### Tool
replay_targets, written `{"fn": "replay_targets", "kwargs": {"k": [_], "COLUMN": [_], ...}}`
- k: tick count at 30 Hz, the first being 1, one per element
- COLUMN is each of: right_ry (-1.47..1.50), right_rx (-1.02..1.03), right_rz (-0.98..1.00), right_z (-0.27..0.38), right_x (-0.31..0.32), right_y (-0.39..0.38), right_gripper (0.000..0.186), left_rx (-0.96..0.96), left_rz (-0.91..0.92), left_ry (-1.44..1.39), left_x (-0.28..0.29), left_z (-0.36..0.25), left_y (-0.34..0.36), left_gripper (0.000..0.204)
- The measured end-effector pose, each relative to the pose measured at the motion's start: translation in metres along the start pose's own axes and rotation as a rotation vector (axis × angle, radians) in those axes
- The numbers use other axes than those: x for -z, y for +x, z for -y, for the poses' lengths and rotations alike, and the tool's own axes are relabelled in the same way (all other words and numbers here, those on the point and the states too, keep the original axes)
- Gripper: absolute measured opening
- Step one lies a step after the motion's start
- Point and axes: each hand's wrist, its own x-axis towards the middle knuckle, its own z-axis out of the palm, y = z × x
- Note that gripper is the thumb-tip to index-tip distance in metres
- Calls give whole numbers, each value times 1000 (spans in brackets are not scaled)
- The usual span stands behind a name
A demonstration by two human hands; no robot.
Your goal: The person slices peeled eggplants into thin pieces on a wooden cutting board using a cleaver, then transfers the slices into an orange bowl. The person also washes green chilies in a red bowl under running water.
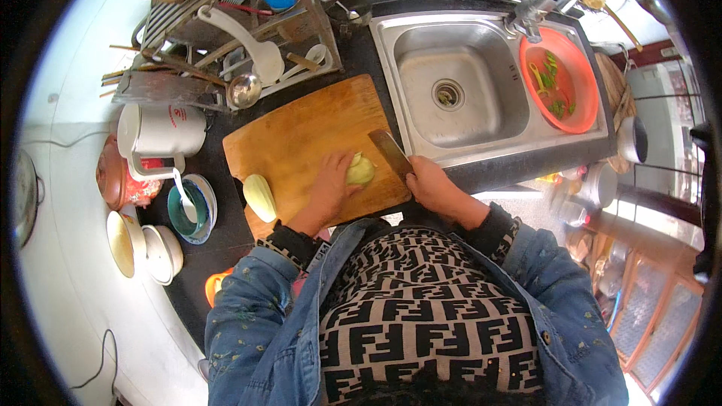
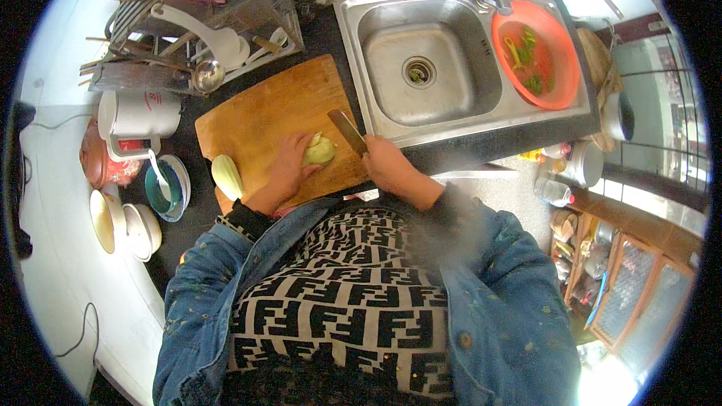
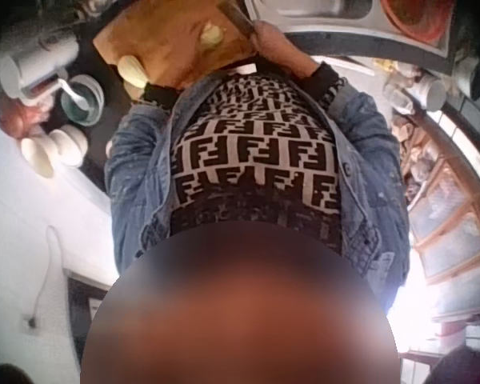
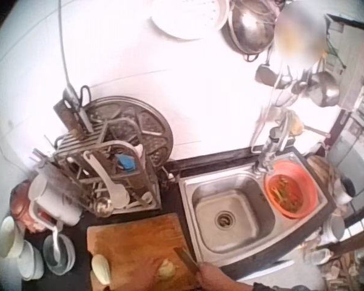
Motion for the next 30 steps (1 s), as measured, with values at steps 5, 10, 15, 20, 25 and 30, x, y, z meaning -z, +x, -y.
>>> {"fn": "replay_targets", "kwargs": {"k": [5,10,15,20,25,30], "right_ry": [-262,-380,-376,-418,-332,-294], "right_rx": [77,66,67,3,42,122], "right_rz": [31,116,113,121,57,73], "right_z": [20,35,39,47,56,75], "right_x": [-14,-21,-22,-26,-4,-3], "right_y": [15,23,24,23,11,-13], "right_gripper": [21,23,24,22,19,19], "left_rx": [313,406,525,462,485,388], "left_rz": [-204,-170,-79,-142,-138,-202], "left_ry": [-48,94,-17,-13,-141,-128], "left_x": [-33,-22,-22,-34,-36,-38], "left_z": [-33,-46,-45,-39,-35,-26], "left_y": [5,3,5,5,1,-6], "left_gripper": [67,68,68,71,76,74]}}
